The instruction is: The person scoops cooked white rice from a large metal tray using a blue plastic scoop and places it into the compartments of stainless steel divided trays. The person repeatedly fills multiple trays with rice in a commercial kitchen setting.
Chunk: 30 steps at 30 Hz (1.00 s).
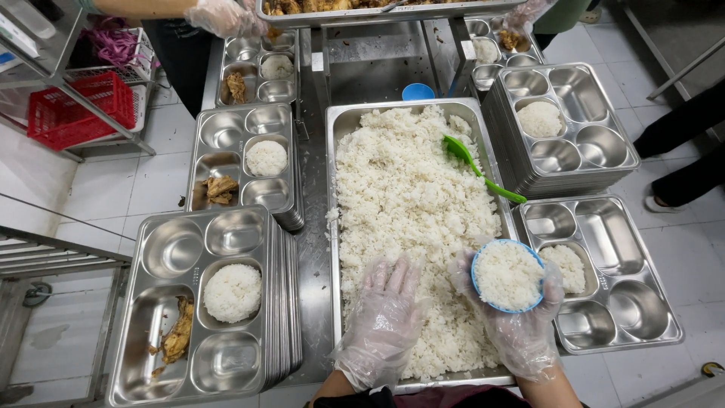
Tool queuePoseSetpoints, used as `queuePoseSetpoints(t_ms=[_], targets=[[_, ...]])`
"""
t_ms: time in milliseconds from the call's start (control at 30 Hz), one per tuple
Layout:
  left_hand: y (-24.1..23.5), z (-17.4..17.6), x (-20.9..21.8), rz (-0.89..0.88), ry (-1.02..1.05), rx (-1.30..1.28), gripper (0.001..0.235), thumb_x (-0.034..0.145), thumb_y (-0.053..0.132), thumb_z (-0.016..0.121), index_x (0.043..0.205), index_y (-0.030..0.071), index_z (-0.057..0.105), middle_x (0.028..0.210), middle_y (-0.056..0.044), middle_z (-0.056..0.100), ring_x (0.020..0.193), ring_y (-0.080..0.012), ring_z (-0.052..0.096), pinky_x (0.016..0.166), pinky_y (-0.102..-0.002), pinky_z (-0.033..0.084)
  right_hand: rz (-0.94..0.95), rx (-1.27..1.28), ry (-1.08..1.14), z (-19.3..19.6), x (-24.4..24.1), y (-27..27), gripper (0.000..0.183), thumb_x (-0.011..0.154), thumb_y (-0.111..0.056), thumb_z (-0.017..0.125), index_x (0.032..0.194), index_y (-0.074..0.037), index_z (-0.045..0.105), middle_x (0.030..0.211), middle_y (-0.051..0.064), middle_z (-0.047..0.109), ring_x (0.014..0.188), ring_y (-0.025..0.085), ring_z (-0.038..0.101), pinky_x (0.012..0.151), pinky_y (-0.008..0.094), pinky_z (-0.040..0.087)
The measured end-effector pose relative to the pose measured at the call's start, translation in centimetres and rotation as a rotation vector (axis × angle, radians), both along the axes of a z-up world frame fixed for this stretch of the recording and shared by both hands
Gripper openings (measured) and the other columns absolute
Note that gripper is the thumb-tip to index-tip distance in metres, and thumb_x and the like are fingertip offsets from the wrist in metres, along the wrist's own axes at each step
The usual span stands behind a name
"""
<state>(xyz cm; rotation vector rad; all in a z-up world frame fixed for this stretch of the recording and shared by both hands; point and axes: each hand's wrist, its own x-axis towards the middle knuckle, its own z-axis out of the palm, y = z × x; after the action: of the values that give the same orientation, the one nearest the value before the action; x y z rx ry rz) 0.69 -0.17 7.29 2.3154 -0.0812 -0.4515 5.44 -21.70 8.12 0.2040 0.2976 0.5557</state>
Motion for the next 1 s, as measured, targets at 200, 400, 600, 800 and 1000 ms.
queuePoseSetpoints(t_ms=[200,400,600,800,1000], targets=[[0.2,-7.9,-0.6,0.004,-0.769,0.739,0.076,0.105,0.068,0.017,0.161,0.017,0.018,0.167,-0.006,0.019,0.156,-0.0382,0.011,0.129,-0.059,0.003,-0.241,-0.425,-0.309,1.9,-0.3,1.6,0.086,0.082,-0.032,0.094,0.141,0.008,0.047,0.144,0.035,0.05,0.132,0.055,0.046,0.111,0.064,0.041],[0.0,-7.6,-0.5,0.042,-0.827,0.81,0.073,0.106,0.064,0.018,0.165,0.02,0.016,0.169,-0.003,0.016,0.157,-0.0329,0.01,0.131,-0.054,0.0,-0.176,-0.174,-0.25,2.5,-0.1,1.5,0.086,0.09,-0.032,0.089,0.149,0.004,0.037,0.149,0.03,0.043,0.138,0.049,0.039,0.117,0.063,0.037],[-0.5,-7.5,-0.6,0.044,-0.72,0.693,0.07,0.107,0.06,0.019,0.163,0.018,0.021,0.167,-0.008,0.024,0.153,-0.0393,0.019,0.128,-0.058,0.004,-0.239,-0.272,-0.413,1.8,0.2,1.4,0.098,0.084,-0.024,0.104,0.148,0.007,0.037,0.15,0.037,0.04,0.138,0.057,0.038,0.112,0.07,0.037],[-0.4,-8.2,-0.5,-0.033,-0.513,0.561,0.07,0.107,0.058,0.022,0.162,0.015,0.023,0.167,-0.01,0.019,0.147,-0.0454,0.018,0.119,-0.06,0.007,-0.227,-0.316,-0.413,2.2,0.1,1.8,0.092,0.085,-0.016,0.099,0.144,0.016,0.036,0.143,0.042,0.044,0.134,0.055,0.044,0.113,0.068,0.038],[-1.0,-9.5,-0.4,0.125,-0.832,0.835,0.075,0.107,0.066,0.015,0.164,0.017,0.012,0.171,-0.007,0.01,0.158,-0.0372,0.005,0.131,-0.055,-0.001,-0.223,-0.302,-0.242,1.2,0.2,1.3,0.088,0.076,-0.018,0.102,0.142,0.0,0.047,0.148,0.029,0.048,0.138,0.045,0.043,0.118,0.06,0.036]])
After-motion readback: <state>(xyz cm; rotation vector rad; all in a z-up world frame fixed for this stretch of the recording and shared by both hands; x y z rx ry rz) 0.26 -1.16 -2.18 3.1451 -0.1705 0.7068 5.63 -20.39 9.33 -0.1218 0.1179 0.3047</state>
